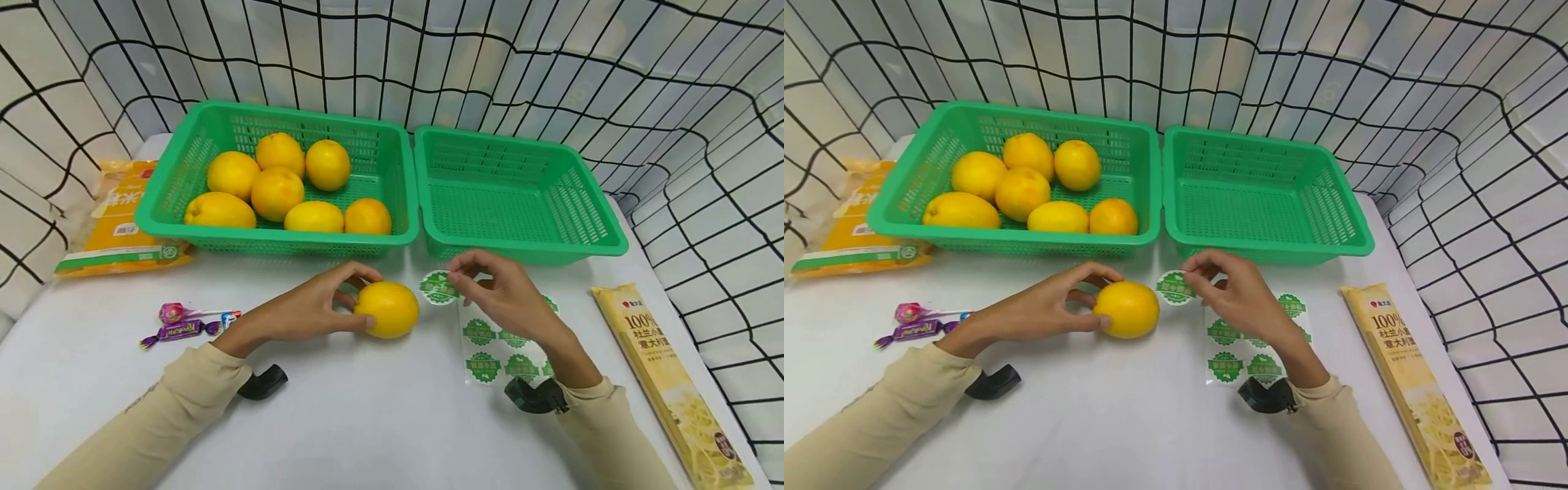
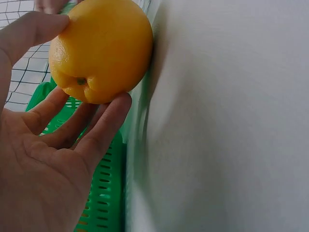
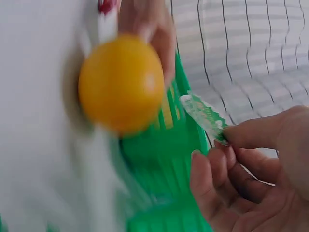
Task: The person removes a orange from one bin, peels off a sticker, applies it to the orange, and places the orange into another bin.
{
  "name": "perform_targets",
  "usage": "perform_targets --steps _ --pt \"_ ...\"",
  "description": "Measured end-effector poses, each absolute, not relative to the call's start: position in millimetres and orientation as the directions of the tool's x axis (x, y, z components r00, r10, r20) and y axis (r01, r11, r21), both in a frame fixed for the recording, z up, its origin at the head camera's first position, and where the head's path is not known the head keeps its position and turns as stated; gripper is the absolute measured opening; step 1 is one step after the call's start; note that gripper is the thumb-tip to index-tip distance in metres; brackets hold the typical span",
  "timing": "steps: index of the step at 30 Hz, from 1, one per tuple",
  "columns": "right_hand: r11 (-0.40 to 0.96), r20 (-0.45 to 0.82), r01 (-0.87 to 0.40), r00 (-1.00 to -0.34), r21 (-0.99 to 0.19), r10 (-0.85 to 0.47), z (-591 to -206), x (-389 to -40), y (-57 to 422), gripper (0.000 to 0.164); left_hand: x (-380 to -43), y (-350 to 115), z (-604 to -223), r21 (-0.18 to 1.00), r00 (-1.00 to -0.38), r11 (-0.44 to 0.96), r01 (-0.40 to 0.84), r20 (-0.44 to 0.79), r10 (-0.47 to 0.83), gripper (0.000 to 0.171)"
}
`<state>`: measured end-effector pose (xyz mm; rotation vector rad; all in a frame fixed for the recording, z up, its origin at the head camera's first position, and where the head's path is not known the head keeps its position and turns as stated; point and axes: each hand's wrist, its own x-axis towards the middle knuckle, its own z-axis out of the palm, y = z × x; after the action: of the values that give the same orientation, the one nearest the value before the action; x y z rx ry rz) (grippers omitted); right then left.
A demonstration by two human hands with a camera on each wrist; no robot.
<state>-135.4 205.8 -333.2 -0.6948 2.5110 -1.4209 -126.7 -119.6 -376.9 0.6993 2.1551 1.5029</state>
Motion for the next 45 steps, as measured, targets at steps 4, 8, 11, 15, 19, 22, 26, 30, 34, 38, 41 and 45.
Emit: perform_targets --steps 4,8,11,15,19,22,26,30,34,38,41,45 --pt "0.348 0.079 -0.288 -0.858 -0.892 -0.508 -337.0 -135.7 176.6 0.014 -128.6 -119.2 -377.7 0.946 -0.785 0.277 0.165 -0.044 0.617 0.059" --pt "0.32 0.097 -0.297 -0.85 -0.9 -0.517 -345.0 -134.4 159.6 0.02 -130.8 -118.8 -378.5 0.948 -0.783 0.267 0.174 -0.031 0.621 0.059" --pt "0.325 0.134 -0.34 -0.845 -0.882 -0.518 -350.7 -133.1 153.9 0.025 -130.8 -119.7 -378.5 0.949 -0.786 0.268 0.168 -0.035 0.617 0.059" --pt "0.343 0.21 -0.428 -0.827 -0.836 -0.521 -356.0 -132.8 150.2 0.029 -129.8 -121.2 -378.0 0.948 -0.788 0.272 0.167 -0.037 0.614 0.059" --pt "0.336 0.274 -0.496 -0.802 -0.8 -0.531 -358.9 -133.5 148.1 0.03 -129.8 -122.1 -377.9 0.947 -0.792 0.277 0.16 -0.044 0.609 0.058" --pt "0.346 0.302 -0.533 -0.787 -0.772 -0.539 -360.9 -133.6 147.6 0.03 -129.7 -122.3 -377.2 0.948 -0.792 0.275 0.157 -0.046 0.609 0.058" --pt "0.366 0.325 -0.564 -0.776 -0.74 -0.54 -364.2 -133.2 147.8 0.029 -130.1 -121.9 -377.4 0.949 -0.787 0.271 0.161 -0.043 0.616 0.058" --pt "0.371 0.341 -0.581 -0.77 -0.725 -0.539 -366.5 -132.8 147.9 0.029 -130.5 -121.4 -378.2 0.95 -0.786 0.274 0.15 -0.054 0.615 0.056" --pt "0.391 0.36 -0.61 -0.756 -0.689 -0.547 -364.7 -133.3 147.3 0.032 -131.5 -122.0 -375.9 0.95 -0.788 0.271 0.154 -0.048 0.614 0.056" --pt "0.465 0.377 -0.64 -0.753 -0.612 -0.539 -363.1 -131.6 146.9 0.038 -131.7 -122.3 -374.9 0.951 -0.788 0.259 0.167 -0.029 0.615 0.057" --pt "0.508 0.423 -0.669 -0.74 -0.543 -0.523 -363.0 -129.6 147.0 0.041 -131.5 -122.0 -375.4 0.952 -0.788 0.257 0.168 -0.027 0.615 0.057" --pt "0.482 0.517 -0.755 -0.656 -0.445 -0.55 -364.6 -128.3 145.8 0.031 -131.2 -121.6 -377.0 0.952 -0.787 0.258 0.163 -0.032 0.616 0.057"
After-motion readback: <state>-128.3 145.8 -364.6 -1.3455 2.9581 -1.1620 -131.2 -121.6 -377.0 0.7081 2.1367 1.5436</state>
